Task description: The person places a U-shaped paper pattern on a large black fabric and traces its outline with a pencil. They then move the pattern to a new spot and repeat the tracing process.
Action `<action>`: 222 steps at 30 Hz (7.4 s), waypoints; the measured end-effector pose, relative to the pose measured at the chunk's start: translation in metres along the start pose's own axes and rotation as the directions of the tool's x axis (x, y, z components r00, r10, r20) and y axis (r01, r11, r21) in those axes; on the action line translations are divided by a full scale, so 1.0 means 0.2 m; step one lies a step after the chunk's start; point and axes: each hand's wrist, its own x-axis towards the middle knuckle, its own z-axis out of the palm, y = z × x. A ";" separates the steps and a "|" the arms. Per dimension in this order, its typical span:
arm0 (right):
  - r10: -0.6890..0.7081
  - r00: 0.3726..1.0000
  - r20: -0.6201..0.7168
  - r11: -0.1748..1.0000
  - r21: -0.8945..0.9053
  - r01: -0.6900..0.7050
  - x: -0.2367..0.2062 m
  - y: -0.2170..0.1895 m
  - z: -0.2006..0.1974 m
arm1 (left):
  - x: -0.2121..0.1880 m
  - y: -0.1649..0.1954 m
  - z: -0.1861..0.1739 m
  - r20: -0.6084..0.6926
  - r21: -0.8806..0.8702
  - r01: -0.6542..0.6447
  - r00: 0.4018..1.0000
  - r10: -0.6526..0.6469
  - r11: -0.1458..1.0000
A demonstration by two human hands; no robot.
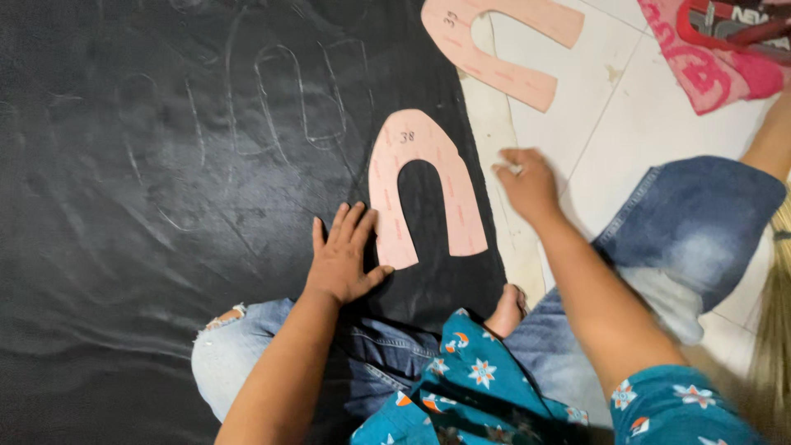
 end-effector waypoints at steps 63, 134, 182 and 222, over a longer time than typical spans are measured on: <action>0.098 0.777 0.621 0.818 0.394 -0.418 -0.69 -0.27 0.08 | -0.17 0.24 0.15 -0.414 -0.479 0.109 0.847 -0.334 0.871; 0.361 0.736 0.572 0.909 -0.038 -0.416 -0.62 -0.43 0.13 | 0.01 -0.40 0.17 -0.191 -0.965 -0.130 0.944 -0.269 0.226; -0.179 0.488 0.854 0.761 -0.194 0.619 -0.03 -1.29 0.65 | -1.72 -0.80 0.96 -0.399 -0.155 0.675 0.625 -0.671 0.721; -0.031 0.953 0.302 0.997 0.074 0.009 -0.82 -0.31 0.14 | -0.35 0.04 0.28 -0.055 -0.839 0.268 0.824 -0.563 0.473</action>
